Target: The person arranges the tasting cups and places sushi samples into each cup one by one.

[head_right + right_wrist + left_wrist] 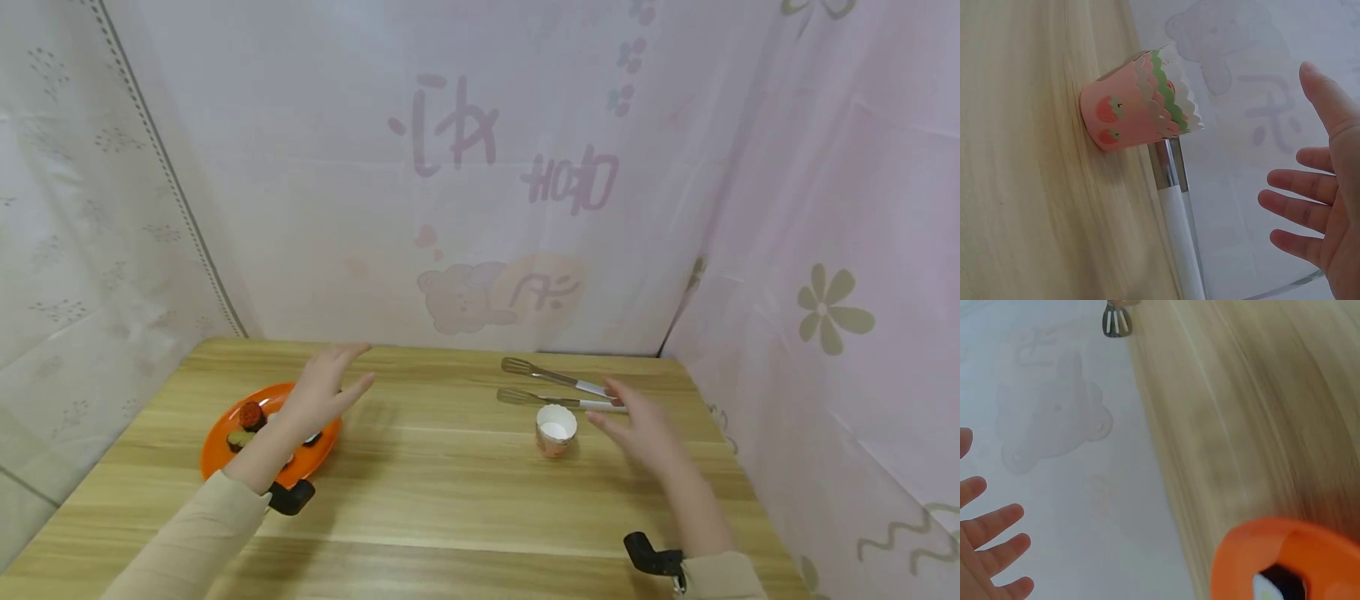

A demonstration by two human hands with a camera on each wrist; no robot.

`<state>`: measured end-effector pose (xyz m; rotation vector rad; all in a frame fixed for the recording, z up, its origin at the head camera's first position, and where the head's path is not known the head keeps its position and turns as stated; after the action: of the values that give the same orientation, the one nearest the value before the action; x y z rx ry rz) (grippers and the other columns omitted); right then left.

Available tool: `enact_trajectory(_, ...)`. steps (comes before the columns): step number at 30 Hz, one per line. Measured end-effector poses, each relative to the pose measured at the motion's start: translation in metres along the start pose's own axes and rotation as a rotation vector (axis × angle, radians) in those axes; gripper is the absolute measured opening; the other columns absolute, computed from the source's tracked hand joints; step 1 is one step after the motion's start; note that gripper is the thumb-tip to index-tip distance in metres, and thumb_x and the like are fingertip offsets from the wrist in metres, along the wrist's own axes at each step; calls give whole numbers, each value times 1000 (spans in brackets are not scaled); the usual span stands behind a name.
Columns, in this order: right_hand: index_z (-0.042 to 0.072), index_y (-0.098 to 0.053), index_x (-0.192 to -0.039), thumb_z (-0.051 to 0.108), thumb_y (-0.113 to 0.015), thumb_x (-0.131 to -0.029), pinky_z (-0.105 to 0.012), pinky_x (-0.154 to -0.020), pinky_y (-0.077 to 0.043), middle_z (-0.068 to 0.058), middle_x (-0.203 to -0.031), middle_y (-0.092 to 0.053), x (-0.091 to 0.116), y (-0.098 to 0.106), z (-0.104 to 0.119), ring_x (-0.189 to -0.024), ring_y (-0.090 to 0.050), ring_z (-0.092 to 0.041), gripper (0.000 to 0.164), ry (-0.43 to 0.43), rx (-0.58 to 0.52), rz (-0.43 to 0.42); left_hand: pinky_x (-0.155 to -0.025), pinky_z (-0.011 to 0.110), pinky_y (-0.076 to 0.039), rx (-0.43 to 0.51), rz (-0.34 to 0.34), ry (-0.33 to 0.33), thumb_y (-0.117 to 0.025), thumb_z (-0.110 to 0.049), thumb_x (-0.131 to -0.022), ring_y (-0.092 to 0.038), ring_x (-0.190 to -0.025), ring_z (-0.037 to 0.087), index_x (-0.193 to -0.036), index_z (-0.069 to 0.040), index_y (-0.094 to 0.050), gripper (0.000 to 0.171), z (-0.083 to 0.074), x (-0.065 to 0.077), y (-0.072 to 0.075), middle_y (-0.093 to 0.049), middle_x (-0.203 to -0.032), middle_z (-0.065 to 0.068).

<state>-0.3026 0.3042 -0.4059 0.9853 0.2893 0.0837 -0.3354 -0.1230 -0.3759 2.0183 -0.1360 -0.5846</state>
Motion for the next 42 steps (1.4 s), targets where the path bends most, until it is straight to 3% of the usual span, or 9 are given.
enact_trajectory(15, 1, -41, -142, 41, -63, -92, -66, -96, -36, -25, -138, -45, 10, -22, -13, -119, -45, -46, 67, -51, -165, -23, -107, 55, -30, 74, 37, -59, -59, -34, -96, -43, -127, 31, -141, -11, -47, 52, -34, -10, -34, -51, -136, 10)
enact_trajectory(20, -2, -40, -141, 29, -66, -92, -63, -98, -36, -28, -137, -44, 14, -28, -11, -117, -48, -45, 64, -41, -218, -45, -108, 51, -31, 112, 71, -61, -57, -35, -97, -42, -129, 28, -144, -14, -43, 54, -42, -14, -45, -49, -139, 8)
enact_trajectory(42, -3, -42, -138, 22, -74, -86, -61, -95, -40, -25, -137, -46, 17, -55, -10, -115, -50, -44, 66, -16, -319, -77, -102, 40, -43, 324, 197, -74, -53, -38, -99, -47, -125, 23, -149, -15, -34, 58, -71, -21, -98, -48, -140, 7)
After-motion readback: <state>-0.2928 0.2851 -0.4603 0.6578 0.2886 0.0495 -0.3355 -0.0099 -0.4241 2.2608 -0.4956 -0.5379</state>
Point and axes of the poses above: each hand's wrist, its own x-axis away from the middle knuckle, its own y-axis out of the back of the hand, z = x × y, the point moved 9 cm from there along -x, towards the middle knuckle
